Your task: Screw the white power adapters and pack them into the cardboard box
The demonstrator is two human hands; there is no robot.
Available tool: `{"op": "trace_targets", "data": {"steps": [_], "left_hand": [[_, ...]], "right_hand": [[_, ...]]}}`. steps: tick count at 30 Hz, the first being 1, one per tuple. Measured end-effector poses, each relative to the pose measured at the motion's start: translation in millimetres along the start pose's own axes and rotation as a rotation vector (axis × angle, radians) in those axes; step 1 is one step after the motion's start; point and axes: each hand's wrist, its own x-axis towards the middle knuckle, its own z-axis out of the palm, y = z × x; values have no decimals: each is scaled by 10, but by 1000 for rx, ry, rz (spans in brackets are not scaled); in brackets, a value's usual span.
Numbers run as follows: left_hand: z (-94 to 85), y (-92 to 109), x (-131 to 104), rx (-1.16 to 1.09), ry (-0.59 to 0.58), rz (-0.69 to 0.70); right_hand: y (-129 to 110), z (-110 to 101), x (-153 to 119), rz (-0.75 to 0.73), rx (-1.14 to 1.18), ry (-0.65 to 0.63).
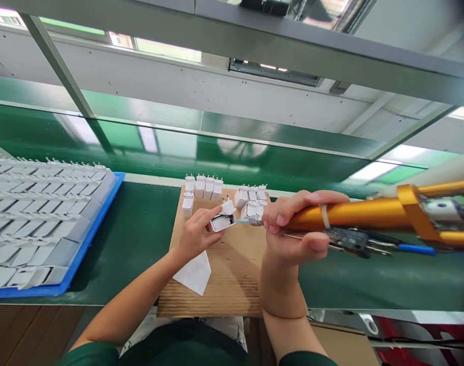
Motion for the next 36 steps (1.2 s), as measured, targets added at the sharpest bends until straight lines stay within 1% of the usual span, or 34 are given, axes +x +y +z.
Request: {"op": "trace_targets", "data": {"steps": [5, 9, 12, 18, 23, 29, 36], "left_hand": [[-29, 45, 9, 65, 56, 48], [-58, 60, 12, 75, 119, 145], [-77, 76, 15, 81, 125, 181], [-109, 124, 22, 98, 141, 208], [-108, 128, 24, 84, 137, 192], [-94, 138, 12, 69, 144, 184], [-87, 149, 8, 60, 148, 194]], "right_hand": [[0, -12, -3, -4, 40, -5], [6, -28, -6, -1, 78, -24], [11, -28, -5, -14, 78, -14], [5, -16, -8, -4, 79, 1], [9, 2, -1, -17, 73, 4], [-5, 22, -7, 4, 30, 31], [10, 29, -16, -5, 78, 31]]}}
